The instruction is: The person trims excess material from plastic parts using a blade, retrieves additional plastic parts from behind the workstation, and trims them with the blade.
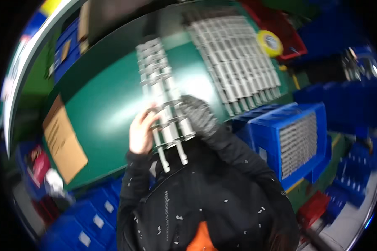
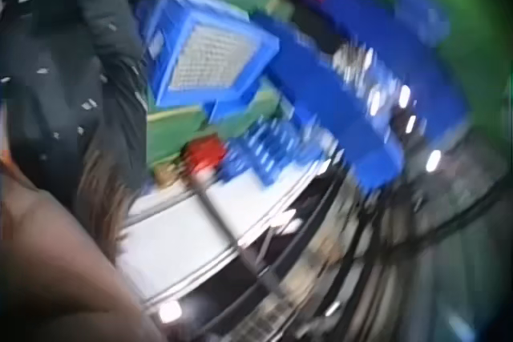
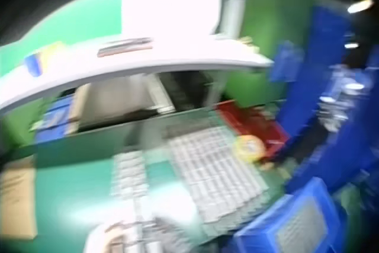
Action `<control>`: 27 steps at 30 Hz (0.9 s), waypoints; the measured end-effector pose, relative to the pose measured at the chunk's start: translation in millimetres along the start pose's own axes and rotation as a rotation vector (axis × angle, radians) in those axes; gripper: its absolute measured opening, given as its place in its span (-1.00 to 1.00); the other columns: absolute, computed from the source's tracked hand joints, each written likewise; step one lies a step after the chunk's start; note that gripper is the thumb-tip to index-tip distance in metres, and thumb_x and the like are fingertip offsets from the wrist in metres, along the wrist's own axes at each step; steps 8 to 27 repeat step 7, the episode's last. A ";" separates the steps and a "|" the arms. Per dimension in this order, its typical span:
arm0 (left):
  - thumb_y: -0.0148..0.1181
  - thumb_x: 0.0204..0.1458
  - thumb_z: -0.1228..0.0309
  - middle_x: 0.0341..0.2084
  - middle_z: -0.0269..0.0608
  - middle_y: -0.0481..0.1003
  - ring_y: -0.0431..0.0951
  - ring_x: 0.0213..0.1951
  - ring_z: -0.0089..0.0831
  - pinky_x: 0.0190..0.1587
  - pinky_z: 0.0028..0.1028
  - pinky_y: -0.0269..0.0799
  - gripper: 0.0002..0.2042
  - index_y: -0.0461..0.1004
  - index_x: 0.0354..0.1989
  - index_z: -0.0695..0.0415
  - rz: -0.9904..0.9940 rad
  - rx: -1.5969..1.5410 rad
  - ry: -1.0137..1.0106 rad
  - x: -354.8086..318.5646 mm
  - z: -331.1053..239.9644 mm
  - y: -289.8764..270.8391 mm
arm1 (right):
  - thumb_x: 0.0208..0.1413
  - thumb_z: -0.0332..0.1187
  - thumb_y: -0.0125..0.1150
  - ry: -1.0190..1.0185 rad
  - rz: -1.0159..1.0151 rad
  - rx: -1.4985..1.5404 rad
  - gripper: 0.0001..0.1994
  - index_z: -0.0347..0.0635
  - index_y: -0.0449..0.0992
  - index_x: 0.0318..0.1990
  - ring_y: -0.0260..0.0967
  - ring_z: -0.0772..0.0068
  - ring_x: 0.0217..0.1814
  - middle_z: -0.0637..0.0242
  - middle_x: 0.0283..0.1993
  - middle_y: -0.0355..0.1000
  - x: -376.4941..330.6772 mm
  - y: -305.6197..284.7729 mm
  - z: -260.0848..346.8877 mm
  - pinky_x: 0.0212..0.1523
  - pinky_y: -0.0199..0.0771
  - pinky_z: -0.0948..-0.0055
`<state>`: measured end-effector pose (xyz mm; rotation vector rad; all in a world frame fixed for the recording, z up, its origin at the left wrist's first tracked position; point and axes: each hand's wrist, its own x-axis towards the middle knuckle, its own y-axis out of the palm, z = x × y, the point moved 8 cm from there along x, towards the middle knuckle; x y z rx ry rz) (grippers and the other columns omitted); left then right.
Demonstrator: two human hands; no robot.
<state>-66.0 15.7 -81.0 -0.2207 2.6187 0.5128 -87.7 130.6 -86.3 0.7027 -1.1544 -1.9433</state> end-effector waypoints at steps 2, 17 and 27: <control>0.01 -0.03 0.42 -0.17 -0.27 0.37 0.35 -0.30 -0.59 -0.39 -0.58 0.32 -0.66 0.31 -0.04 0.21 -0.065 0.073 0.067 -9.7 -5.0 -15.4 | 0.05 -0.29 -0.04 -0.481 -0.498 -1.318 -0.80 -0.23 0.42 -0.32 0.32 0.26 -0.32 0.16 -0.35 0.38 -4.0 -10.5 25.8 -0.25 0.35 0.34; 0.00 0.01 0.26 -0.04 -0.18 0.32 0.29 -0.01 -0.35 -0.12 -0.45 0.37 -0.52 0.12 0.10 0.18 0.214 0.086 0.059 10.6 5.3 0.7 | -0.05 -0.22 0.04 -0.597 -0.710 -1.477 -0.76 -0.22 0.44 -0.35 0.32 0.08 -0.29 0.05 -0.32 0.37 -16.3 -32.4 50.3 -0.27 0.32 0.25; 0.00 0.01 0.26 -0.04 -0.18 0.32 0.29 -0.01 -0.35 -0.12 -0.45 0.37 -0.52 0.12 0.10 0.18 0.214 0.086 0.059 10.6 5.3 0.7 | -0.05 -0.22 0.04 -0.597 -0.710 -1.477 -0.76 -0.22 0.44 -0.35 0.32 0.08 -0.29 0.05 -0.32 0.37 -16.3 -32.4 50.3 -0.27 0.32 0.25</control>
